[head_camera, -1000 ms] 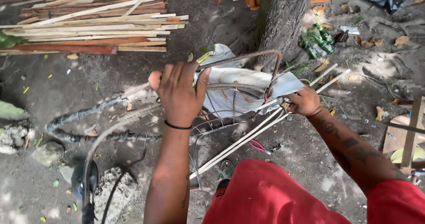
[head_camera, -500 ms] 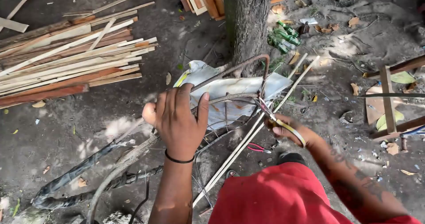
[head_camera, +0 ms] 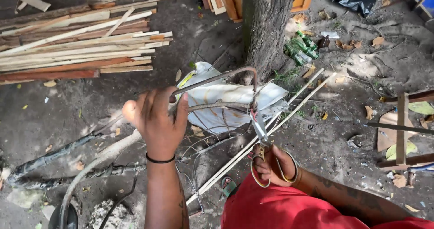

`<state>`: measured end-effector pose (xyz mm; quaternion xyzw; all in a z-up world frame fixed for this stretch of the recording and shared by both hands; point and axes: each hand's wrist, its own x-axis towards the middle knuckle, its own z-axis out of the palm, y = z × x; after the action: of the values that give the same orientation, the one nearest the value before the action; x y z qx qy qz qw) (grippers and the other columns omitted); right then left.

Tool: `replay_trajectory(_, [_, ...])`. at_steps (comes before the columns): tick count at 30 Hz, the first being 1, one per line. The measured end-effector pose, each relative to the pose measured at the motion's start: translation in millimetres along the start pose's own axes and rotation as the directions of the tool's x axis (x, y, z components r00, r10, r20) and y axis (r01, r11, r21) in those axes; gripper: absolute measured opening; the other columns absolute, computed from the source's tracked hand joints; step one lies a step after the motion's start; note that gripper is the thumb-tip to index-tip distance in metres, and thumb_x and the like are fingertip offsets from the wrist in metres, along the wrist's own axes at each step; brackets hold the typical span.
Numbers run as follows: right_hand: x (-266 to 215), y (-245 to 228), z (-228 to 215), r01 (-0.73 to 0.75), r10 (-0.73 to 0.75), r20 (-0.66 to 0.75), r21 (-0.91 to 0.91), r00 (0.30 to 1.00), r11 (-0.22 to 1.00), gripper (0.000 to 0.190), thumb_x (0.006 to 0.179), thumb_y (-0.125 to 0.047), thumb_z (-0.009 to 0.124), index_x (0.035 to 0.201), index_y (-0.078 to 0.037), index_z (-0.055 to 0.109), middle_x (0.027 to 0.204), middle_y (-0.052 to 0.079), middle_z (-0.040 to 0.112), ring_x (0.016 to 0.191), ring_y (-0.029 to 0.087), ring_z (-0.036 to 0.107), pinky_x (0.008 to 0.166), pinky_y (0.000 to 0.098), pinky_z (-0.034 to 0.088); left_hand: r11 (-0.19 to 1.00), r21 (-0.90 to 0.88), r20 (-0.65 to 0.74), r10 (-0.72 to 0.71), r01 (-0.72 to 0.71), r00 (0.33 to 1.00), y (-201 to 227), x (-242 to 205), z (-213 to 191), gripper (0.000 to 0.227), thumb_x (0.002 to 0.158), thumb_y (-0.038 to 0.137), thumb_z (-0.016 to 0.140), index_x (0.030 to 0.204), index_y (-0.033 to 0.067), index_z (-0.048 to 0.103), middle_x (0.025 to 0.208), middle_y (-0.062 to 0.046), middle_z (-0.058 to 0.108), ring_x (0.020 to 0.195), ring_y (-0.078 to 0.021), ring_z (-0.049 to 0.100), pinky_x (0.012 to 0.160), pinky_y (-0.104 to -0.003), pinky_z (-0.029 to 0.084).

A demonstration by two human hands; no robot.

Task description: Removing old plastic covering from a metal chair frame using scissors and hands

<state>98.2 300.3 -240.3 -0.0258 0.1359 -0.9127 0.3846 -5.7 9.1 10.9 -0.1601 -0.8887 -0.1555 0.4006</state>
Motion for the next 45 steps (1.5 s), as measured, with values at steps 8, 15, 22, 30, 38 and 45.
replay_trajectory(8, [6.2,39.0,18.1,-0.008,-0.033,0.118,0.336,0.992,0.942,0.054,0.098,-0.061,0.056,0.121,-0.014,0.044,0.072,0.002,0.034,0.062,0.012,0.033,0.052,0.0234,0.03,0.997,-0.056,0.08,0.056,-0.052,0.995,-5.2,11.2,-20.4,0.027,0.106,0.028,0.062,0.11,0.0017,0.066,0.104,-0.016,0.067,0.096,-0.0368,0.059,0.083,-0.046,0.046])
replay_trajectory(15, [44.6,82.9,36.3,0.232,-0.309,0.108,0.445,0.945,0.865,0.053,0.097,-0.062,0.06,0.119,-0.015,0.047,0.078,0.007,0.046,0.065,0.015,0.043,0.051,0.0206,0.037,0.994,-0.008,0.098,0.11,-0.11,0.989,-18.2,10.7,-27.0,0.037,0.107,0.039,0.053,0.116,0.0059,0.067,0.101,-0.007,0.067,0.095,-0.0296,0.059,0.085,-0.042,0.035])
replay_trajectory(22, [63.7,117.8,37.4,0.292,-0.389,0.125,0.466,0.913,0.835,0.057,0.097,-0.068,0.054,0.122,-0.018,0.043,0.082,0.01,0.048,0.07,0.016,0.046,0.054,0.0193,0.038,0.982,-0.166,0.187,0.125,-0.094,0.974,-24.0,3.8,-33.0,0.046,0.105,0.037,0.056,0.129,-0.0018,0.063,0.115,-0.016,0.068,0.108,-0.0352,0.06,0.103,-0.045,0.046])
replay_trajectory(30, [92.5,117.5,57.6,0.436,-0.51,0.055,0.444,0.859,0.783,0.053,0.096,-0.063,0.06,0.12,-0.016,0.049,0.076,0.006,0.042,0.063,0.013,0.039,0.048,0.0166,0.033,0.968,-0.187,0.17,0.197,-0.165,0.966,-34.7,3.2,-34.2,0.046,0.105,0.037,0.057,0.132,-0.001,0.059,0.121,-0.018,0.068,0.11,-0.0368,0.06,0.101,-0.048,0.046])
replay_trajectory(38, [99.5,130.3,44.1,0.446,-0.509,0.008,0.471,0.861,0.761,0.056,0.098,-0.065,0.057,0.125,-0.016,0.048,0.074,0.007,0.039,0.063,0.013,0.038,0.046,0.0154,0.031,0.977,-0.155,0.159,0.173,-0.149,0.972,-40.0,-0.1,-34.2,0.048,0.104,0.041,0.059,0.134,0.003,0.06,0.12,-0.015,0.067,0.11,-0.0341,0.058,0.095,-0.045,0.046])
replay_trajectory(45, [107.3,119.4,53.6,0.482,-0.557,0.016,0.484,0.83,0.731,0.049,0.1,-0.057,0.059,0.121,-0.014,0.048,0.073,0.005,0.04,0.061,0.011,0.036,0.043,0.0139,0.029,0.976,-0.157,0.186,0.177,-0.149,0.966,-37.1,1.5,-37.7,0.049,0.104,0.042,0.057,0.134,0.004,0.059,0.12,-0.016,0.066,0.108,-0.0354,0.058,0.092,-0.045,0.044])
